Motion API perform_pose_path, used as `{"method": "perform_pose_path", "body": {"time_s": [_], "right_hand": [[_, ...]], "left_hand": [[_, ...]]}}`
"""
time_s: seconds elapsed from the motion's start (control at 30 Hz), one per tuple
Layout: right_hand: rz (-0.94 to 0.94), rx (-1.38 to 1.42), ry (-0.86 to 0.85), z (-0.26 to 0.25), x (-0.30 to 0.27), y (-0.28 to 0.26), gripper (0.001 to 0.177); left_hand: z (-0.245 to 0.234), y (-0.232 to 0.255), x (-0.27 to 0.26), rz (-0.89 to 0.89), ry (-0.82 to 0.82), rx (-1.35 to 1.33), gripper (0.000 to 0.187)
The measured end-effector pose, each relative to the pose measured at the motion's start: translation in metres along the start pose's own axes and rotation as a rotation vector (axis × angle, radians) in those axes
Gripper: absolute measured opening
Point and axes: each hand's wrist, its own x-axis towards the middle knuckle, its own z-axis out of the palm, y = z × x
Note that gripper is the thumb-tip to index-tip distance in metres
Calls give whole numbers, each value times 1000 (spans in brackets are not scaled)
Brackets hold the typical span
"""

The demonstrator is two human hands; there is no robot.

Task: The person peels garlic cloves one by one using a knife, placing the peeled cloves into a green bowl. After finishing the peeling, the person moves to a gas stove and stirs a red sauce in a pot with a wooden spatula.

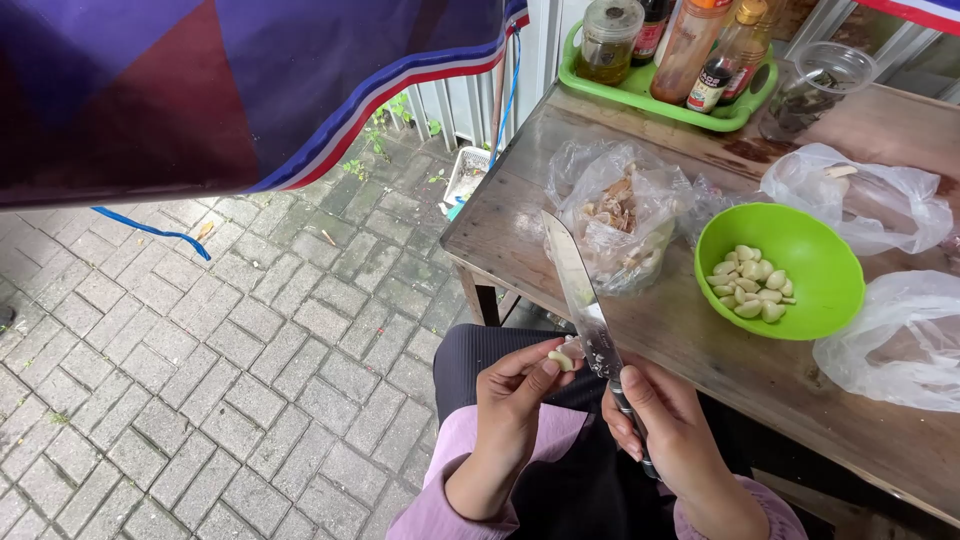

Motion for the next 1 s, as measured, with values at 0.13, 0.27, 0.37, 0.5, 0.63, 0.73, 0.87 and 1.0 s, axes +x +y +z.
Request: {"method": "perform_pose_path", "body": {"time_s": [0.13, 0.27, 0.37, 0.5, 0.63, 0.73, 0.87, 1.0], "right_hand": [[-5, -1, 2, -1, 0, -1, 46], [4, 23, 11, -3, 1, -3, 48], [-6, 8, -5, -1, 0, -9, 52], [-12, -8, -4, 1, 1, -11, 55], [-36, 64, 13, -6, 1, -1, 52], [-59, 74, 7, -9, 2, 4, 49], [-21, 50, 5, -9, 2, 4, 51], [-30, 80, 19, -11, 2, 4, 49]], "left_hand": [[-1, -3, 0, 12, -4, -2, 26], [-5, -5, 3, 39, 51, -6, 27], [-6, -6, 5, 57, 61, -12, 27], [-3, -5, 7, 65, 43, 32, 28], [5, 7, 5, 187, 25, 206, 21], [3, 2, 7, 206, 35, 218, 19], [4, -2, 10, 319, 77, 274, 17], [3, 4, 11, 449, 97, 480, 14]]}}
